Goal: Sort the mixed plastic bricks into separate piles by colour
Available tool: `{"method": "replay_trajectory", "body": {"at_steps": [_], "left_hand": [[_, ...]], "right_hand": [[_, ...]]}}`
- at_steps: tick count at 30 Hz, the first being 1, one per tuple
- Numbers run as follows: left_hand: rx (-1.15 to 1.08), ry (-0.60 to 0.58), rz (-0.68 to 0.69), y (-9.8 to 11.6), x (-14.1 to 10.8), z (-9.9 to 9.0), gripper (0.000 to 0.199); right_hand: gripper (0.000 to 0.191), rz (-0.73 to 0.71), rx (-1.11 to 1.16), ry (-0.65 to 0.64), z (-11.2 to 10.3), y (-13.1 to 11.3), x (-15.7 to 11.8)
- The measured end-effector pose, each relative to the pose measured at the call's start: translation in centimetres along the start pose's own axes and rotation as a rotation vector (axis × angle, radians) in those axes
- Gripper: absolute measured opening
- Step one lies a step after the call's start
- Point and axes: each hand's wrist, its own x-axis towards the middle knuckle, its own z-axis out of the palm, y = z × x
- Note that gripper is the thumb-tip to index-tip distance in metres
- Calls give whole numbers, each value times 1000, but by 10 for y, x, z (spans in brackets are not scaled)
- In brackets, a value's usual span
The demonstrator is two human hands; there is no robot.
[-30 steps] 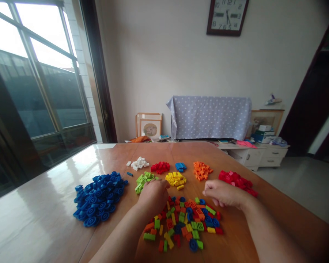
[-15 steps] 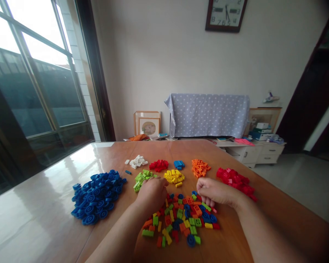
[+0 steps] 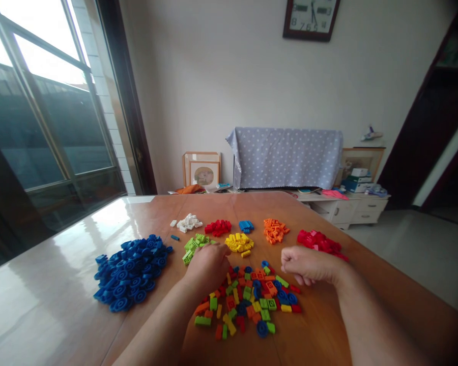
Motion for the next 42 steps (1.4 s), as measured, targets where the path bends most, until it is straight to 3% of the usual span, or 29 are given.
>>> {"method": "replay_trajectory", "body": {"at_steps": [9,17,26,34,38,42], "left_hand": [[4,3,1,1,-2,-5,32],[4,38,13,0,-2,-3,31],[-8,32,15,-1,-1,-5,31],[-26,37,17,-4,-1,-4,30],[-28,41,10,-3,-2,-7,30],[-47,40,7,0,-4,-10,30]], "right_hand": [[10,130,126,-154,6,-9,-1],[10,51,101,125,7,0,8],[19,-76,57,-85,2,5,2],[14,-30,17,-99,3,4,4],[12,-21,69,-32,5,4,8],[17,-27,104,124,6,3,12]]}}
